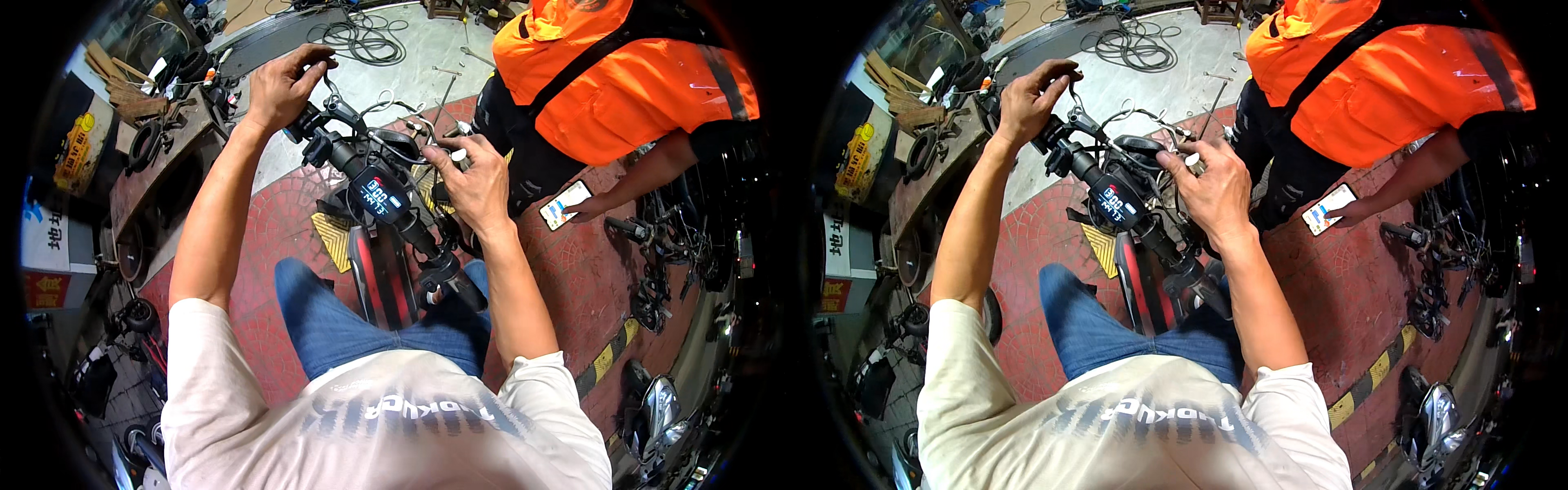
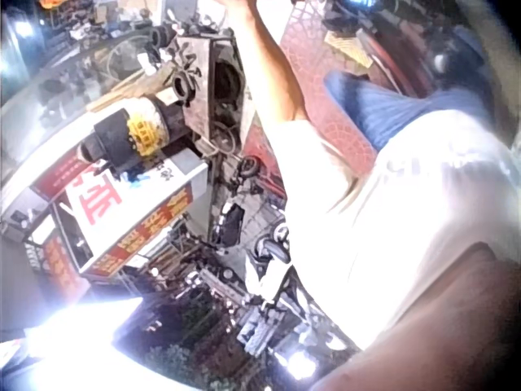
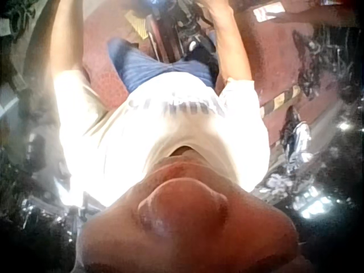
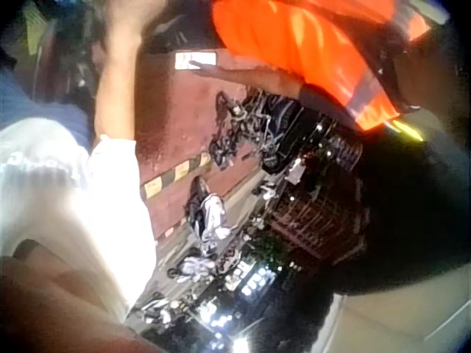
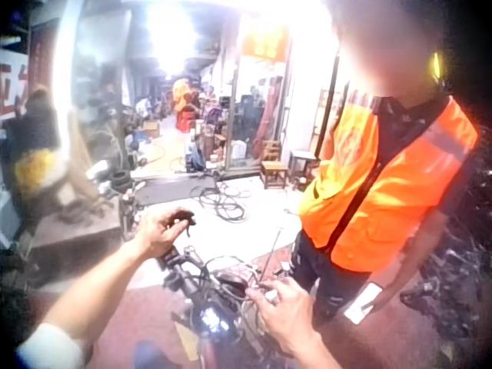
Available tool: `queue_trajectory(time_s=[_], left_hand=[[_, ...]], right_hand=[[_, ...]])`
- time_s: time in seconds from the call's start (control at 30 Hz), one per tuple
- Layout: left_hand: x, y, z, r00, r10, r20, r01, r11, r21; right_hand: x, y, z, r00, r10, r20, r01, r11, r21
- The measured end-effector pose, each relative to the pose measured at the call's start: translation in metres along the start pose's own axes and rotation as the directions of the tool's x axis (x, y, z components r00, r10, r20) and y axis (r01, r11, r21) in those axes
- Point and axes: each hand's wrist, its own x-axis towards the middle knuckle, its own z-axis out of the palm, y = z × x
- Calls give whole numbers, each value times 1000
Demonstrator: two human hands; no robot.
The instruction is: The person works on the handlebars and wiring of an electric scooter, then picks up a tool from a workbench.
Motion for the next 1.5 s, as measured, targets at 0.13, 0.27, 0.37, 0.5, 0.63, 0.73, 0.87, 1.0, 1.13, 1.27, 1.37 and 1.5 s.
queue_trajectory(time_s=[0.13, 0.27, 0.37, 0.5, 0.63, 0.73, 0.87, 1.0, 1.13, 1.27, 1.37, 1.5], left_hand=[[0, -3, 2, 1000, -17, -12, 17, 999, -44], [-2, 0, -4, 999, -10, 33, 10, 1000, 11], [-1, -2, -1, 998, -25, 58, 26, 999, -26], [0, 0, -3, 999, 32, 5, -32, 999, -11], [1, 4, -5, 1000, -18, -23, 21, 988, 151], [-1, 0, 2, 989, -63, -132, 49, 993, -104], [-2, 0, 3, 957, -54, -284, 53, 999, -11], [-1, -1, -1, 974, 1, -225, 5, 1000, 23], [3, 0, -1, 991, 64, -114, -70, 996, -53], [2, -5, -1, 996, 27, -84, -20, 997, 79], [2, -2, 0, 995, -19, -101, 20, 1000, 9], [8, 1, 5, 976, 143, -164, -157, 985, -77]], right_hand=[[-15, 26, 28, 1000, 9, -2, -9, 989, 145], [-22, 25, 41, 999, 37, -15, -33, 977, 211], [-22, 25, 42, 999, 47, -19, -42, 979, 199], [-24, 30, 45, 999, 43, -23, -37, 978, 204], [-25, 32, 44, 998, 32, -55, -20, 979, 205], [-25, 32, 44, 997, 36, -66, -20, 974, 226], [-27, 32, 44, 996, 56, -63, -41, 975, 217], [-25, 28, 43, 997, 46, -62, -32, 979, 201], [-25, 28, 43, 997, 55, -59, -41, 975, 220], [-25, 29, 41, 996, 54, -69, -39, 978, 203], [-24, 31, 40, 996, 58, -71, -42, 978, 202], [-24, 31, 41, 995, 73, -66, -58, 976, 211]])
